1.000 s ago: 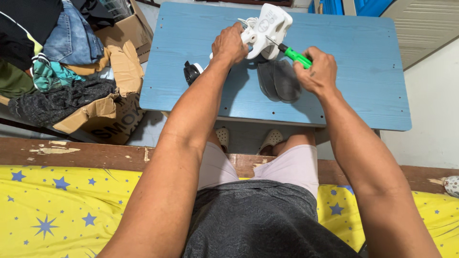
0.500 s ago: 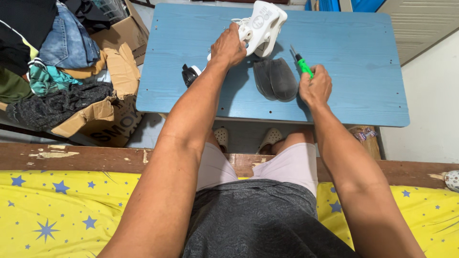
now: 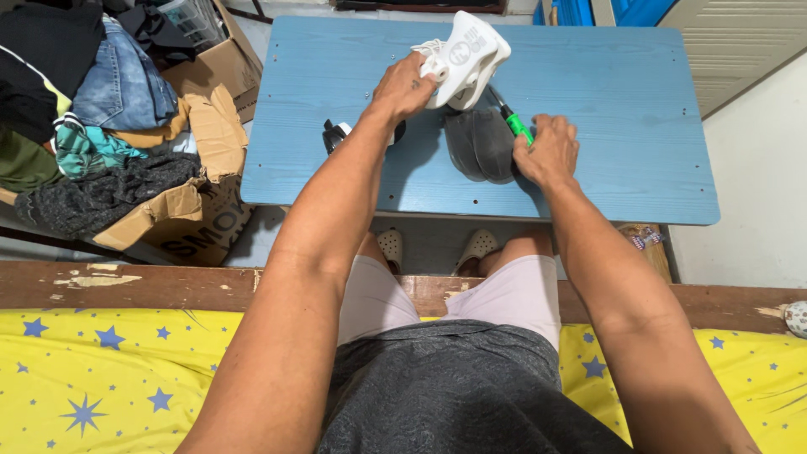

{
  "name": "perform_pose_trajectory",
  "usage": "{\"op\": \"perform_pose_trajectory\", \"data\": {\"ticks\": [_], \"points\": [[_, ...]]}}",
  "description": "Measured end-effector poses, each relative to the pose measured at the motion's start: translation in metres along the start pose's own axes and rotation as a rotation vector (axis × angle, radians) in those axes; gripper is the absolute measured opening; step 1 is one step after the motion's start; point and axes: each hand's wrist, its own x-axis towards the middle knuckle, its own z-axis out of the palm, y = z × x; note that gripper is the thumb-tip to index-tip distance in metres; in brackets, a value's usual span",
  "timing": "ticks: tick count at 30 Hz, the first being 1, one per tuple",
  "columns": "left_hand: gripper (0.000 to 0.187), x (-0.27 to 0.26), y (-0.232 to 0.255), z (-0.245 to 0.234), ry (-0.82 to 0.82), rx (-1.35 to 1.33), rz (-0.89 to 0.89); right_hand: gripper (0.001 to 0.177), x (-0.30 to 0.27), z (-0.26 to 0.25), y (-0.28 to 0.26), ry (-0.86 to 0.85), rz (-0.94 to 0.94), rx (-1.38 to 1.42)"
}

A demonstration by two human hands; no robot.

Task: The person disassembles a small white electric fan on a blue table. They remove the fan blades, use a green screwdriver to loosen screws on the motor housing and stand, and separate the components, leaving the parts laid out on the table.

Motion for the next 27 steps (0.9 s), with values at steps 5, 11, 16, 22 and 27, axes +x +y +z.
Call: {"op": "perform_pose_trajectory", "data": {"ticks": [5,11,16,22,27], "points": [[0.045,-0.002,0.005,0.003,0.039,-0.078,-0.056,0.028,0.015,0.009,-0.019,0.100,-0.024,0.386],[0.044,-0.008,0.014,0.010,0.144,-0.031,0.022,0.030,0.049,0.028,-0.082,-0.150,0.145,1.047],[0.048,-0.018,0.032,0.013,0.128,-0.018,0.029,0.022,0.059,0.019,-0.114,-0.283,0.447,1.381],[0.046,-0.017,0.034,0.017,0.045,-0.120,0.036,0.018,0.057,0.013,-0.110,-0.197,0.492,1.384],[0.040,-0.004,0.019,0.022,0.042,-0.199,0.170,0.016,0.056,0.018,-0.098,-0.196,0.444,1.398]]}}
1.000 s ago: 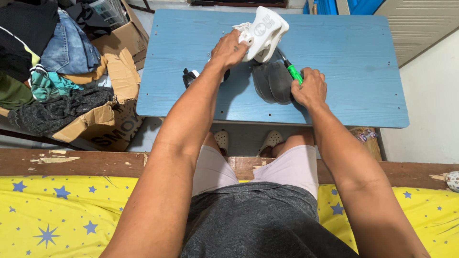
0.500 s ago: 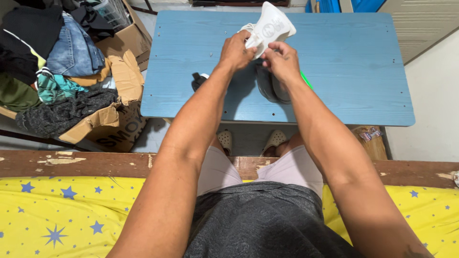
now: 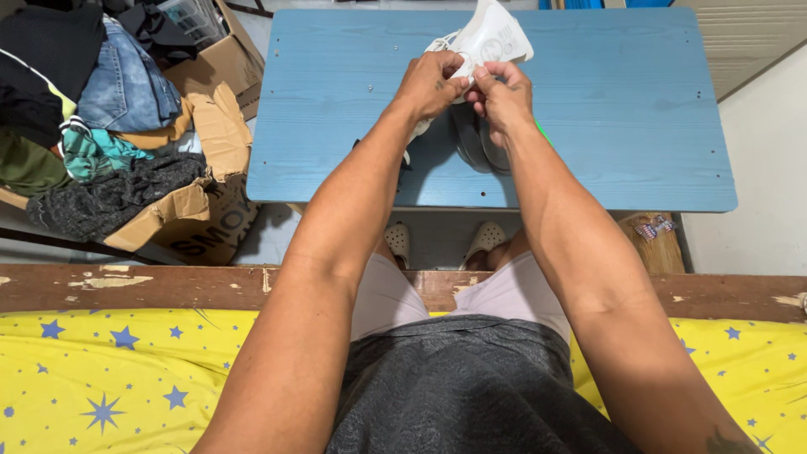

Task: The person disassembles a small white electric fan on a blue table. They remove the fan blades, use a green screwdriver to loosen screws on the motor housing and stand, and separate the components, leaving the parts laid out on the table.

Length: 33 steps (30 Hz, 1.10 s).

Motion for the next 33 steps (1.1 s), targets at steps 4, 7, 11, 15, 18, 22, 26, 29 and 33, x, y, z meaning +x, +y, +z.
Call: {"op": "perform_pose_trajectory", "data": {"ticks": [4,7,11,15,18,22,26,29,33], "points": [[0.035,0.006,-0.004,0.002,-0.011,-0.050,-0.134,0.016,0.001,-0.011,0.003,-0.004,0.003,0.028],[0.037,0.011,-0.004,0.001,-0.031,-0.024,-0.104,0.017,0.000,-0.014,0.003,-0.008,0.026,0.041],[0.036,0.011,-0.005,0.004,-0.055,-0.081,-0.120,0.018,-0.004,-0.019,0.003,-0.004,0.035,0.041],[0.034,0.013,-0.006,0.002,-0.044,-0.149,-0.100,0.017,-0.007,-0.014,0.002,0.019,0.022,0.053],[0.035,0.016,-0.007,-0.003,-0.036,-0.215,-0.135,0.018,-0.008,-0.010,0.003,0.040,0.029,0.069],[0.043,0.013,-0.011,-0.010,-0.122,-0.230,-0.180,0.018,-0.009,-0.008,0.000,0.050,0.054,0.095],[0.048,0.014,-0.013,-0.012,-0.174,-0.265,-0.130,0.020,-0.010,-0.011,-0.004,0.057,0.086,0.113],[0.049,0.013,-0.012,-0.012,-0.152,-0.142,-0.076,0.021,-0.013,-0.013,-0.005,0.054,0.115,0.111],[0.048,0.014,-0.001,-0.015,-0.222,0.188,-0.082,0.016,-0.016,-0.014,-0.011,0.057,0.130,0.099]]}}
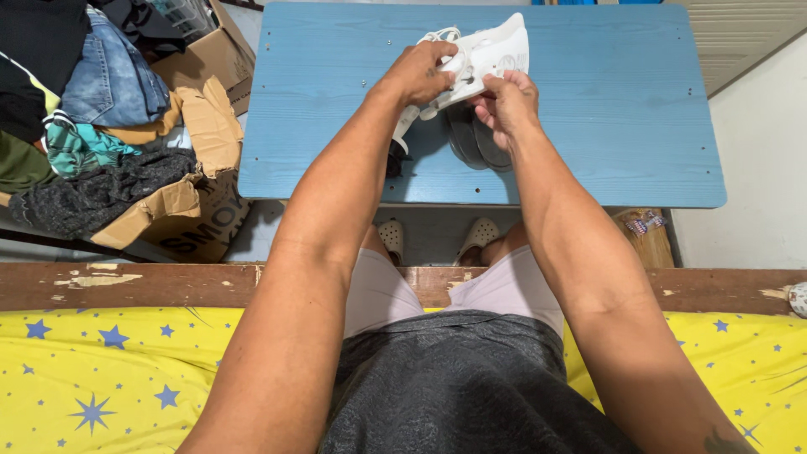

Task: The person disassembles a small white electric fan on a blue table. They remove the fan blades, use a green screwdriver to loosen screws on the motor housing and stand, and separate the components, leaving the parts laid out on the table.

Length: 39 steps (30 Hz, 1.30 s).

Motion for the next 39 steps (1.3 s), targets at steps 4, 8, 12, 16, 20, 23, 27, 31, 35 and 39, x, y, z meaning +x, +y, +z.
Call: {"op": "perform_pose_trajectory", "data": {"ticks": [4,8,12,16,20,23,27,31,35,39], "points": [[0.042,-0.007,0.020,-0.008,-0.018,0.071,-0.019,0.013,-0.004,0.000,-0.004,0.024,-0.003,-0.077],[0.039,-0.014,0.042,-0.033,-0.086,0.096,-0.157,0.017,-0.006,0.003,-0.010,0.058,-0.001,-0.163],[0.042,-0.018,0.056,-0.046,-0.140,0.015,-0.273,0.025,-0.010,0.006,-0.010,0.087,-0.017,-0.236],[0.037,-0.018,0.057,-0.051,-0.162,-0.228,-0.445,0.035,-0.012,0.006,-0.013,0.112,-0.004,-0.309],[0.030,-0.022,0.048,-0.054,-0.113,-0.331,-0.564,0.041,-0.015,0.006,-0.015,0.116,0.008,-0.342],[0.028,-0.025,0.042,-0.054,-0.080,-0.430,-0.591,0.044,-0.016,0.003,-0.015,0.122,0.008,-0.381],[0.026,-0.021,0.032,-0.055,-0.070,-0.614,-0.576,0.049,-0.014,-0.001,-0.015,0.236,-0.026,-0.511],[0.024,-0.010,0.016,-0.053,-0.043,-0.776,-0.568,0.047,-0.010,-0.002,-0.015,0.305,-0.409,-0.698],[0.021,-0.003,-0.005,-0.043,0.009,-0.863,-0.503,0.043,-0.008,0.010,-0.017,0.251,-0.463,-0.727],[0.024,0.004,-0.029,-0.040,0.099,-0.939,-0.416,0.037,-0.012,0.027,-0.013,0.169,-0.602,-0.766]]}}
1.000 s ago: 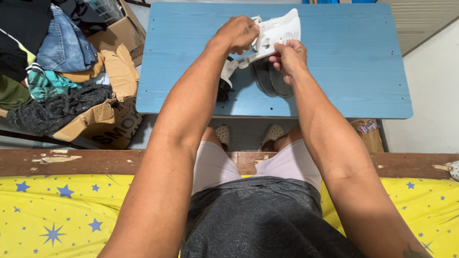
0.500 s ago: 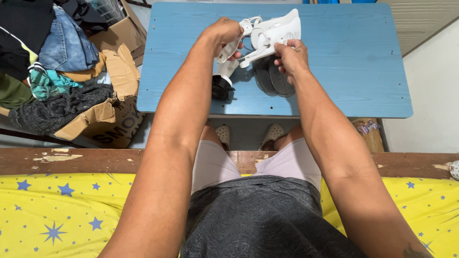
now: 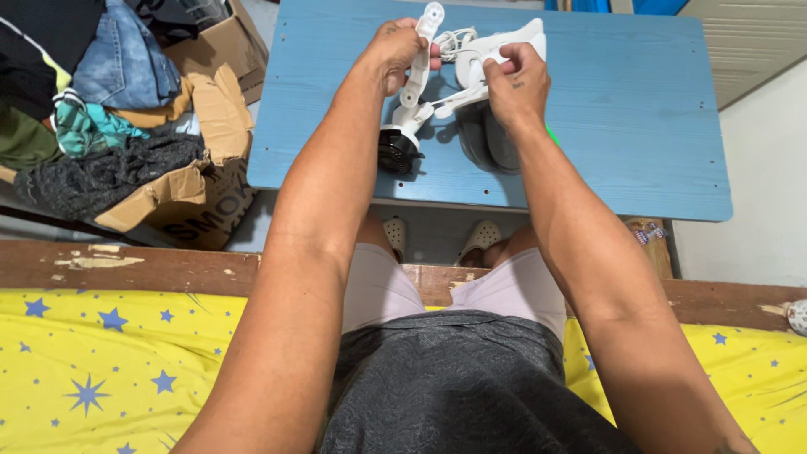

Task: The person disassembles a small white electric fan on a blue table. They remove the fan blades, use a green screwdriver to loosen screws on the motor housing and stand, and separate the components, leaving the parts laid out on the table.

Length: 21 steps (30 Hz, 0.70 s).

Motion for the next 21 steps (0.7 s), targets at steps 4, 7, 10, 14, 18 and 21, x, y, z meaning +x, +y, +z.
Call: {"op": "perform_pose_trajectory", "data": {"ticks": [4,7,10,14,18,21], "points": [[0.022,0.012,-0.009,-0.021,0.087,-0.021,0.020,0.029,-0.006,0.016,-0.012,-0.071,-0.196,0.013],[0.022,0.016,-0.013,-0.040,0.130,-0.043,0.039,0.025,-0.012,0.034,-0.025,-0.162,-0.237,0.059],[0.022,0.015,-0.020,-0.064,0.186,-0.093,0.051,0.019,-0.015,0.051,-0.036,-0.303,-0.305,0.082],[0.020,0.010,-0.033,-0.095,0.333,-0.058,0.064,0.014,-0.016,0.072,-0.044,-0.482,-0.277,-0.023],[0.020,0.002,-0.048,-0.120,0.438,0.014,0.119,0.014,-0.016,0.091,-0.049,-0.627,-0.266,-0.101],[0.020,-0.006,-0.062,-0.134,0.456,0.060,0.031,0.012,-0.006,0.105,-0.057,-0.685,-0.241,-0.225]]}}
